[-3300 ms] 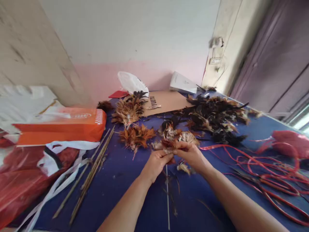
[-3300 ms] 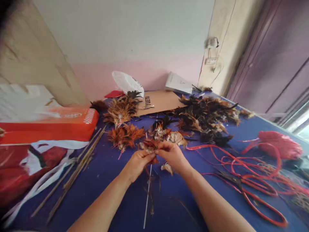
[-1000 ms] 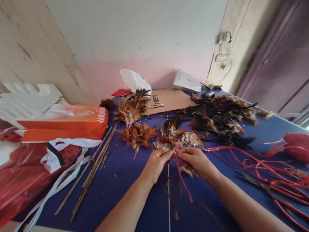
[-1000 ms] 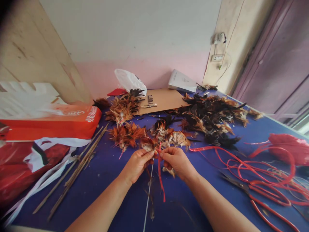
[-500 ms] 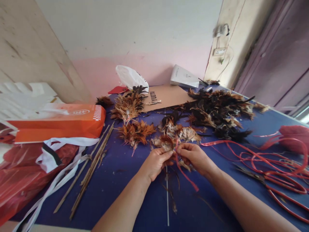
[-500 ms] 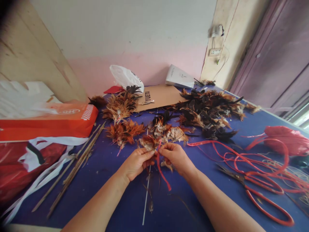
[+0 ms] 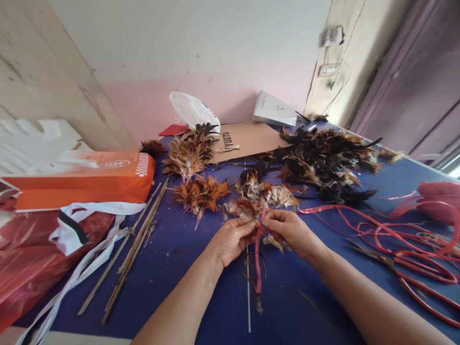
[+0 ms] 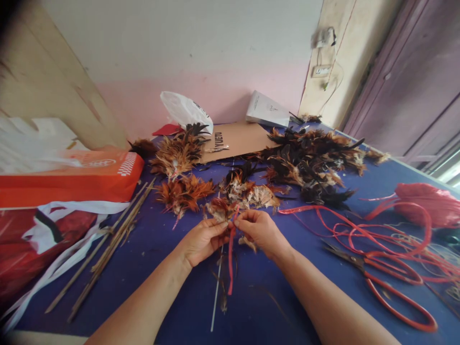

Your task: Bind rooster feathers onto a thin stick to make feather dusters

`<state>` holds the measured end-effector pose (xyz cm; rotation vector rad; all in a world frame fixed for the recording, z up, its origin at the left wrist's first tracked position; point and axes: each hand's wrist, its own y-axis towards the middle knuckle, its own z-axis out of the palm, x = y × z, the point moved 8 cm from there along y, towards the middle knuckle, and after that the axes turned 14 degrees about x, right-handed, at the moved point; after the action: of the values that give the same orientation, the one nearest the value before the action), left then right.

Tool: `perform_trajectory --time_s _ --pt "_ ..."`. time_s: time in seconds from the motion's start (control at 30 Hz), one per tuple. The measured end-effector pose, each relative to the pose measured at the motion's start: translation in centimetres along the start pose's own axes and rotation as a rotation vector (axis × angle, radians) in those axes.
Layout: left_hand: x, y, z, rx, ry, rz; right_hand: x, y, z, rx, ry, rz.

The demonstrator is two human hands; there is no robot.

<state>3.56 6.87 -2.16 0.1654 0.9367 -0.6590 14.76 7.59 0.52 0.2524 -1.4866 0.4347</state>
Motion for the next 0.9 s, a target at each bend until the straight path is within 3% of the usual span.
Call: perform_trajectory --time_s 0.27,0.9 --pt "-0.7 -0.1 0.0 -0.01 -0.042 0.045 -0.6 0.2 0.2 0.066 0.164 0.018" --pt "-1.5 -0.2 0.6 -0.017 0.06 0.142 -0.9 0.3 0.1 0.027 0.159 -0.058"
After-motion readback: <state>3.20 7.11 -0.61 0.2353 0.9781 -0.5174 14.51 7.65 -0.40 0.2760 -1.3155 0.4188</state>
